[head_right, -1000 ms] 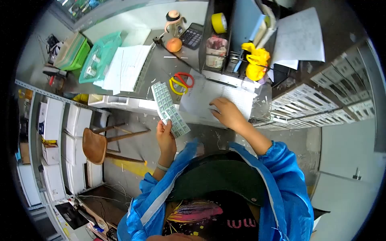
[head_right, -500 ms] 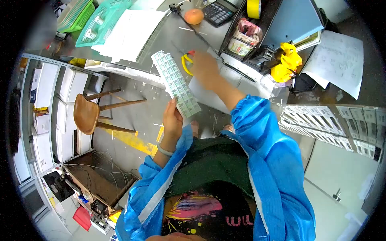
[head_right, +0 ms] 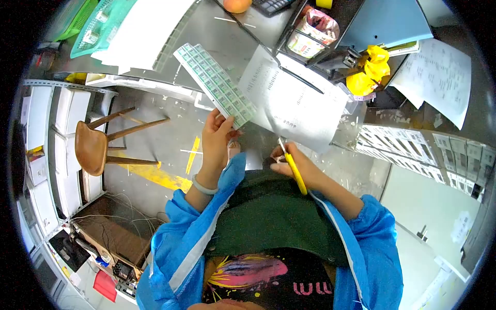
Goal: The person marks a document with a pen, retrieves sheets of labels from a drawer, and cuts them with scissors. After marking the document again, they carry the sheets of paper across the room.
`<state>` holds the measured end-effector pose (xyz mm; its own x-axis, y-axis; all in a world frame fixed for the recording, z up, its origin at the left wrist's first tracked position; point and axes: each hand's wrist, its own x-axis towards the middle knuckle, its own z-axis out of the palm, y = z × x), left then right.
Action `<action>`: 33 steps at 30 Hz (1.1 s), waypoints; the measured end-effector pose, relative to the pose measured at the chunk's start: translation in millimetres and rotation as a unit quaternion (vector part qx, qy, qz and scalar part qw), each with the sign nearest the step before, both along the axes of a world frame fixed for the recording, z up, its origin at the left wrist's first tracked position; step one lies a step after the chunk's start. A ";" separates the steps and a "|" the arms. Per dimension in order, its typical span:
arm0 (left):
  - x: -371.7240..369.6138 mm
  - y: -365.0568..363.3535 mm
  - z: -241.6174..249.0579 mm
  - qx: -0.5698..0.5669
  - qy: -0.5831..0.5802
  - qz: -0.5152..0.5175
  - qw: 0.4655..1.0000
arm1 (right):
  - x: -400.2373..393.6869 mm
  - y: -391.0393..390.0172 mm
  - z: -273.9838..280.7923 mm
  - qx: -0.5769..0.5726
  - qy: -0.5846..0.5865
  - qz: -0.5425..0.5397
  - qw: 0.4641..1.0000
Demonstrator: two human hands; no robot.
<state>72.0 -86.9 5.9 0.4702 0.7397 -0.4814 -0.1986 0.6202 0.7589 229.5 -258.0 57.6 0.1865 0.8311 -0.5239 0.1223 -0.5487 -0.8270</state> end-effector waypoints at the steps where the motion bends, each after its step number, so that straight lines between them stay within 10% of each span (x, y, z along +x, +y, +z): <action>1: 0.7 0.2 -3.1 -0.005 0.001 -0.005 1.000 | 1.7 -5.6 -5.7 -0.005 0.001 -0.005 1.000; 33: -5.7 -12.1 0.1 0.005 -0.080 0.010 0.997 | -20.8 29.4 -3.4 -0.103 0.041 0.004 0.994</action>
